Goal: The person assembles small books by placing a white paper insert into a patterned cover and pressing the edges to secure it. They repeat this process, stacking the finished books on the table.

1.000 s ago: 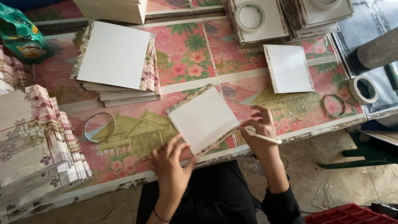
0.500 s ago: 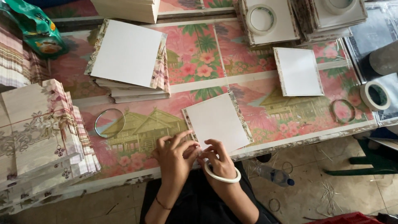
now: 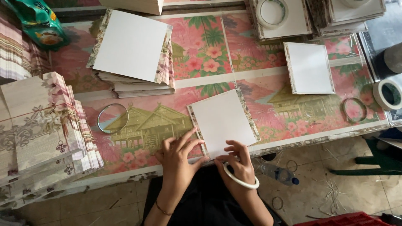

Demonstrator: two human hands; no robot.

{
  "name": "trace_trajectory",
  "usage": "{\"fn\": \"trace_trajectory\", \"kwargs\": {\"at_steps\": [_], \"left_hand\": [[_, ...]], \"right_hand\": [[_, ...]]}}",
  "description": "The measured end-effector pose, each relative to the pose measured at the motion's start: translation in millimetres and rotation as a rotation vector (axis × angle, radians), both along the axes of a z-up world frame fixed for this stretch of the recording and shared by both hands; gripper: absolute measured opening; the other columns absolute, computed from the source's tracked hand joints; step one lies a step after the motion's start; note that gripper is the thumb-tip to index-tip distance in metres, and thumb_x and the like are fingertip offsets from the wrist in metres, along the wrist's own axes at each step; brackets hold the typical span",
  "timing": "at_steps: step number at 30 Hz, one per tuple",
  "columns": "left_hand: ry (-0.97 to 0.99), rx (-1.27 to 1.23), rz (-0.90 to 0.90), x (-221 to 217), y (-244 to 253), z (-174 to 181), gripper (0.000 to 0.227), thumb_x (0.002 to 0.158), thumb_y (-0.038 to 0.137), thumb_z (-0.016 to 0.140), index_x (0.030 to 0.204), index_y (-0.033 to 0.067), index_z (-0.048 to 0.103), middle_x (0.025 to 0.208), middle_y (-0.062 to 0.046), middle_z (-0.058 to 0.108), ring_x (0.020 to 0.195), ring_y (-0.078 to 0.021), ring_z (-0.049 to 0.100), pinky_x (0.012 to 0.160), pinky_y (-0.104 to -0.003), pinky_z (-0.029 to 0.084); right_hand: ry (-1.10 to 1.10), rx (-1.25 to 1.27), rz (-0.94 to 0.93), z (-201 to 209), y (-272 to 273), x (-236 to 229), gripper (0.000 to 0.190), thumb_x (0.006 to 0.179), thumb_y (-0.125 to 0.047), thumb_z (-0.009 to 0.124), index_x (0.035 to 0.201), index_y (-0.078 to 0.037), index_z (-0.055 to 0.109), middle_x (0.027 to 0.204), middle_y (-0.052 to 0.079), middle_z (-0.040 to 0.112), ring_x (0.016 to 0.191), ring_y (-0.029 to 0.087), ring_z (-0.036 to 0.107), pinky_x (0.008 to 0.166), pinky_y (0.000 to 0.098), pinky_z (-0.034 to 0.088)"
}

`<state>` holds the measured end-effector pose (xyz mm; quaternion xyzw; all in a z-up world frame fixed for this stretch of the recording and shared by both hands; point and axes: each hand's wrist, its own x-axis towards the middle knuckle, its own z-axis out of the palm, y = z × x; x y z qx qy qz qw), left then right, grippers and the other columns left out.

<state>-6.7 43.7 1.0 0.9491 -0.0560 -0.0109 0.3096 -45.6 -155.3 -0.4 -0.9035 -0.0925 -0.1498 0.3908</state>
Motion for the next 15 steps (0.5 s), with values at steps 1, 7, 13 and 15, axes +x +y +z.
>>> {"fn": "trace_trajectory", "kwargs": {"at_steps": [1,7,13,15], "left_hand": [[0.000,0.002,0.000,-0.9,0.4,0.6,0.042,0.076,0.048,0.094,0.114,0.0455,0.077,0.160,0.027,0.055,0.120,-0.0294,0.047,0.087,-0.053,0.036],[0.058,-0.014,0.028,-5.4,-4.8,4.0,0.050,0.076,0.039,0.094,0.122,0.0473,0.075,0.163,0.029,0.051,0.123,-0.0279,0.047,0.093,-0.057,0.039],[0.097,-0.052,0.077,-5.1,-10.3,8.4,0.050,0.070,0.057,0.094,0.115,0.0443,0.077,0.161,0.030,0.053,0.123,-0.0311,0.048,0.092,-0.057,0.037],[0.069,-0.066,0.069,-6.1,-10.0,9.3,0.046,0.075,0.043,0.095,0.117,0.0418,0.076,0.161,0.028,0.053,0.120,-0.0288,0.048,0.089,-0.053,0.040]], "right_hand": [[0.000,0.002,0.000,-1.9,-0.7,2.4,0.006,0.095,-0.014,0.081,0.094,-0.008,0.080,0.139,0.013,0.058,0.106,0.023,0.071,0.091,0.0356,0.063],[0.072,-0.016,-0.011,-8.2,-2.8,13.9,0.005,0.091,-0.014,0.083,0.091,-0.011,0.079,0.143,0.011,0.057,0.103,0.021,0.071,0.090,0.0357,0.060],[0.072,-0.013,0.003,-15.5,-6.3,16.4,0.009,0.089,-0.017,0.084,0.092,-0.011,0.078,0.140,0.013,0.058,0.101,0.022,0.070,0.091,0.0392,0.059],[0.083,-0.014,0.043,-12.6,-7.4,17.9,0.008,0.091,-0.017,0.084,0.092,-0.010,0.078,0.142,0.013,0.057,0.102,0.023,0.069,0.089,0.0364,0.062]]}}
